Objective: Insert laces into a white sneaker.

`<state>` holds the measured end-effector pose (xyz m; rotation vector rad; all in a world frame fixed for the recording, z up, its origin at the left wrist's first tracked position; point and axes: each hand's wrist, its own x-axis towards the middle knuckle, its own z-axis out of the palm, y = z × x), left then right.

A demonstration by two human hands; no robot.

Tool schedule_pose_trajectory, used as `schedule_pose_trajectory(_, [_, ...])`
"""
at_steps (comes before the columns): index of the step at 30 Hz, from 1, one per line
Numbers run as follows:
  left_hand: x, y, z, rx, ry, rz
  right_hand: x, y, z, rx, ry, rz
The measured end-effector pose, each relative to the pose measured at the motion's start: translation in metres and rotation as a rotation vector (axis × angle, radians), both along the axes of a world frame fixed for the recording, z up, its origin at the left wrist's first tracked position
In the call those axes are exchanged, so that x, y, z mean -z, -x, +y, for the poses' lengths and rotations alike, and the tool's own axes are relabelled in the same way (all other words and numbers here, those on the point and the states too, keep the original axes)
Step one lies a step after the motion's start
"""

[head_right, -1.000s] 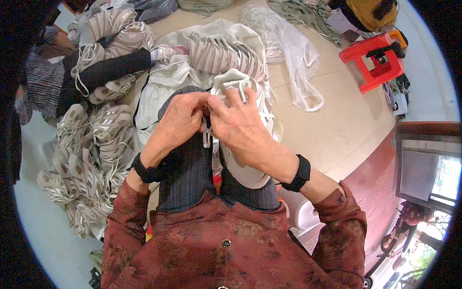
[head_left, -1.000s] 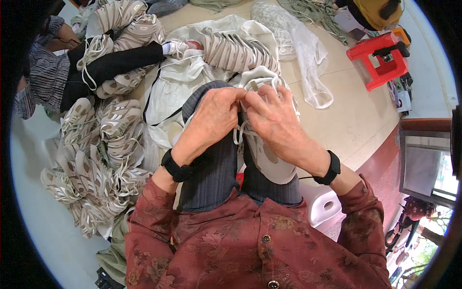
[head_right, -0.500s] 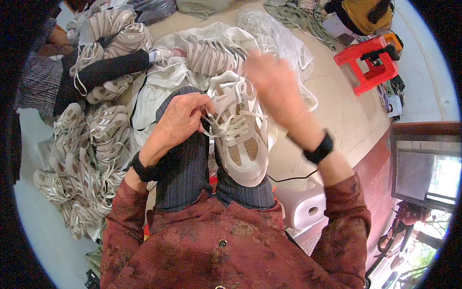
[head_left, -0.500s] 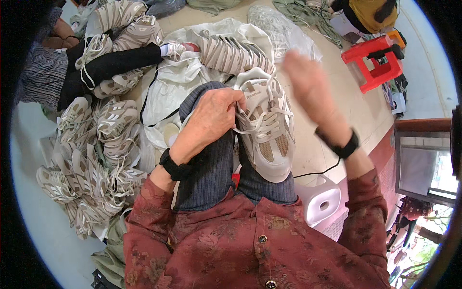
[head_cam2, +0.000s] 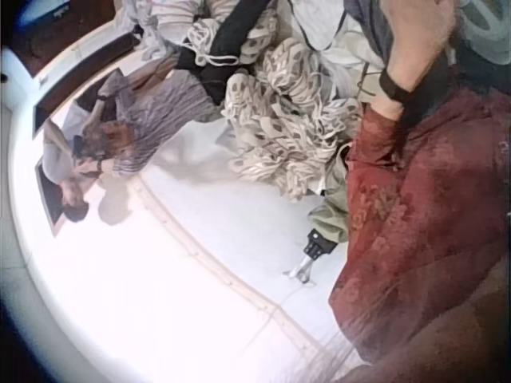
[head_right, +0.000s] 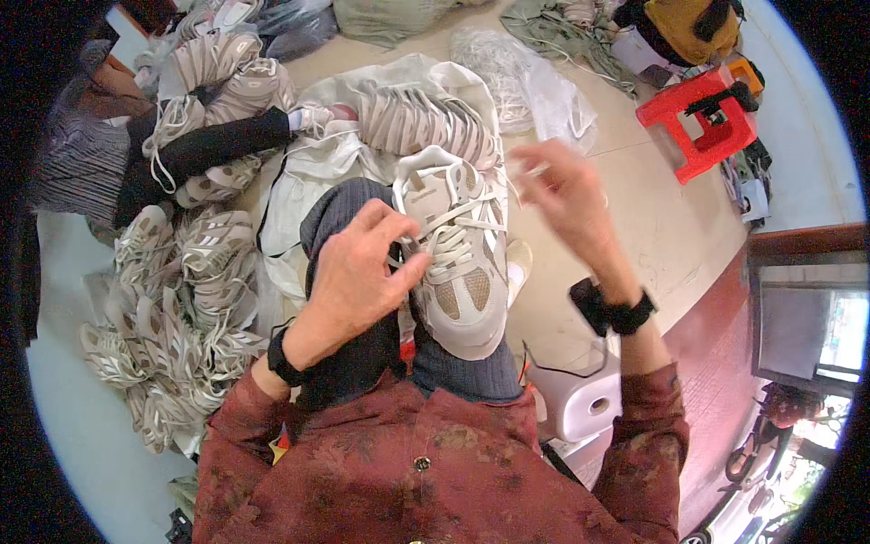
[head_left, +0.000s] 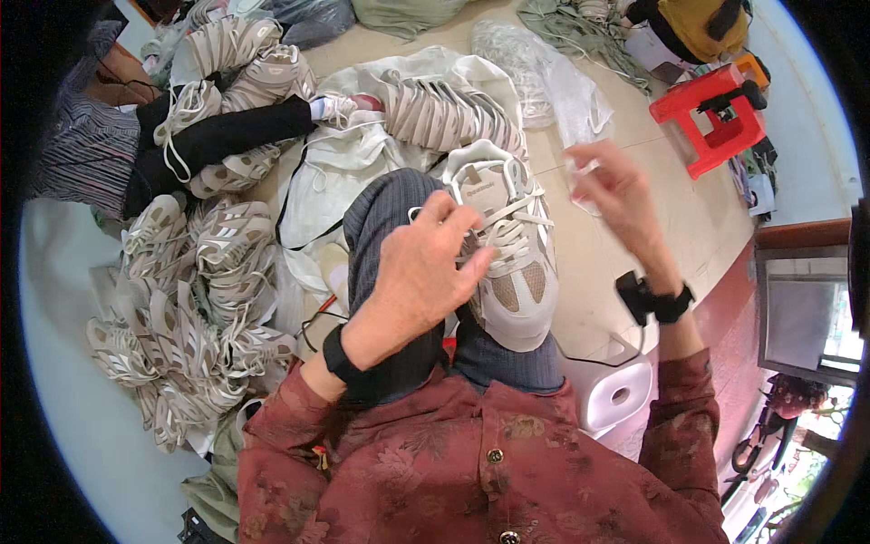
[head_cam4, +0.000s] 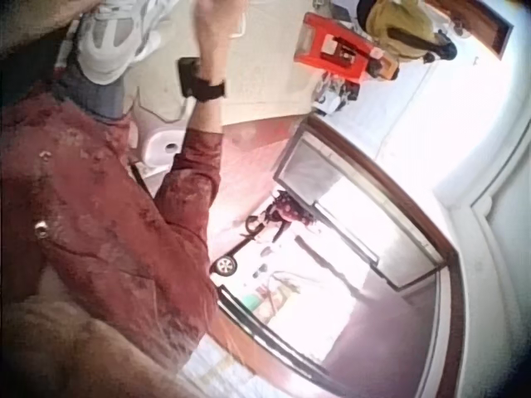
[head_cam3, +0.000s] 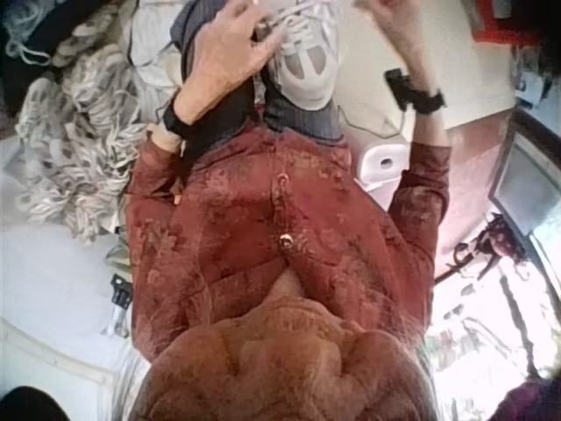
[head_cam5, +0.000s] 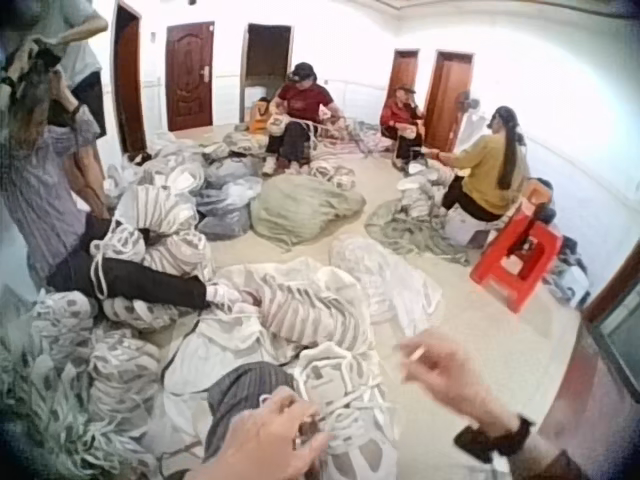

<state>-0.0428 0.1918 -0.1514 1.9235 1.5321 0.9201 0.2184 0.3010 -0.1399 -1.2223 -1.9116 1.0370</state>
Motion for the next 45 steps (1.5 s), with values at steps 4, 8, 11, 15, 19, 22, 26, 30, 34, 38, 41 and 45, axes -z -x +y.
schedule_pose_trajectory(4, [0.003,-0.011,-0.006,-0.003,-0.031,0.087,-0.008,0.048,-0.036,-0.203,-0.145,-0.123])
schedule_pose_trajectory(8, [0.008,-0.017,-0.002,-0.003,-0.038,0.075,-0.002,0.053,-0.035,-0.227,-0.324,-0.186])
schedule_pose_trajectory(11, [0.015,-0.016,0.006,0.012,-0.055,0.046,0.002,0.057,-0.034,-0.239,-0.351,-0.192])
schedule_pose_trajectory(15, [0.017,-0.017,0.009,0.035,-0.064,-0.036,0.002,0.059,-0.039,-0.192,-0.326,-0.172])
schedule_pose_trajectory(19, [0.015,-0.017,0.01,0.027,-0.004,-0.11,-0.005,0.059,-0.042,-0.181,-0.278,-0.142])
schedule_pose_trajectory(22, [0.014,-0.015,0.013,0.026,-0.031,-0.18,-0.007,0.058,-0.039,-0.167,-0.228,-0.112])
schedule_pose_trajectory(26, [0.01,-0.004,0.018,0.068,0.291,-0.379,-0.001,0.052,-0.027,-0.126,0.171,0.063])
schedule_pose_trajectory(30, [0.007,0.014,0.023,0.136,0.436,-0.366,0.0,0.038,-0.005,-0.058,0.548,0.363])
schedule_pose_trajectory(34, [0.001,0.026,0.025,0.216,0.423,-0.318,0.013,0.004,0.037,0.02,0.716,0.819])
schedule_pose_trajectory(38, [0.004,0.032,0.03,0.272,0.329,-0.212,0.009,-0.045,0.084,0.149,0.674,1.004])
schedule_pose_trajectory(41, [0.007,0.029,0.031,0.281,0.233,-0.236,-0.005,-0.09,0.117,0.225,0.584,1.051])
schedule_pose_trajectory(45, [0.016,0.025,0.032,0.208,0.137,-0.326,-0.029,-0.107,0.138,0.371,0.467,1.02])
